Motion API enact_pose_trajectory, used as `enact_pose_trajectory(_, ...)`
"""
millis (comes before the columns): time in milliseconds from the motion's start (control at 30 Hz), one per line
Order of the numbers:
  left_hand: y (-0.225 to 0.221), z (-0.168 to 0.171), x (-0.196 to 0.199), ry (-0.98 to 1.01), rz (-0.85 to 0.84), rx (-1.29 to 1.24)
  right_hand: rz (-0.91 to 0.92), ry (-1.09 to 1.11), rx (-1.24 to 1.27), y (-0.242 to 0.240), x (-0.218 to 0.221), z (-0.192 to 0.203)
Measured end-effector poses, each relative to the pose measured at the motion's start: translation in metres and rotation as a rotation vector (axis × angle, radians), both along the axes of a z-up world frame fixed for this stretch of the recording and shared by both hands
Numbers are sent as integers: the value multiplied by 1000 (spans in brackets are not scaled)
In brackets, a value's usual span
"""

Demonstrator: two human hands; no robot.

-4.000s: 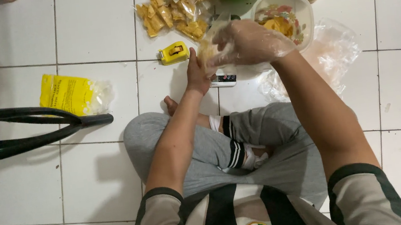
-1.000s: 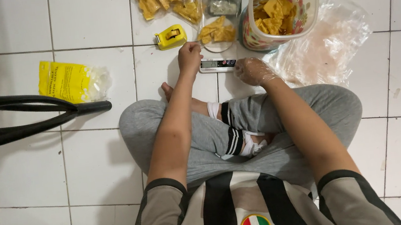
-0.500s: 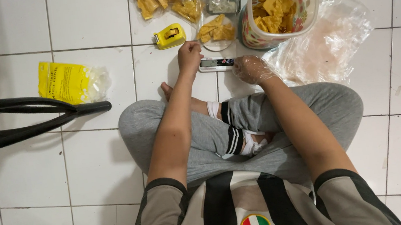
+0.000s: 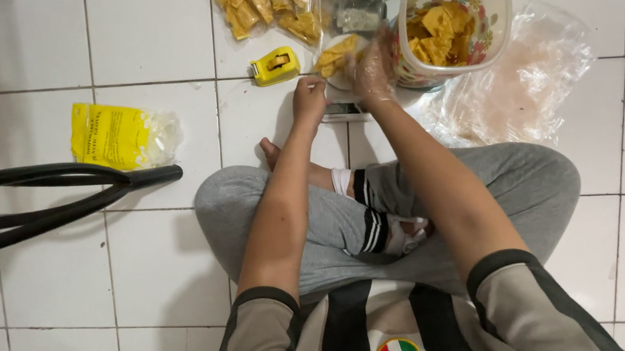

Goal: Manually portioning chips into small plastic bags and weighing them on a digital scale.

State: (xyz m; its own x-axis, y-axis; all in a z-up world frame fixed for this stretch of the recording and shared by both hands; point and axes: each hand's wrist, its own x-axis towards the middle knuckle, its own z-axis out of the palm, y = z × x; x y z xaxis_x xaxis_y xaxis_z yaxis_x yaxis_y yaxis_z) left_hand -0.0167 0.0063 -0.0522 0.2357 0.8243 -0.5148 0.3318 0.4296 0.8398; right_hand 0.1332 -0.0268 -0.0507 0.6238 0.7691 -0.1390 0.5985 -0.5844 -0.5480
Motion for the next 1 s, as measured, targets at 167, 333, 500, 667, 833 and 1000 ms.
enact_pose_trajectory(167, 0, -5, 0, -51, 103, -180, -228, 356, 90, 5, -5, 1)
enact_pose_trajectory(333, 2, -2, 2, -317, 279, -356, -71, 546, 347, -16, -24, 38)
enact_pose_trajectory(500, 0, 19, 1, -551, 424, -377, 148, 691, 433, -48, -47, 124)
enact_pose_trajectory(667, -3, 61, 1, -690, 495, -254, 390, 718, 471, -67, -24, 155)
enact_pose_trajectory(833, -14, 66, 4, -660, 472, -80, 423, 820, 666, -82, 5, 222)
enact_pose_trajectory(1000, -19, 63, 7, -564, 387, 23, 449, 546, 392, -83, 11, 241)
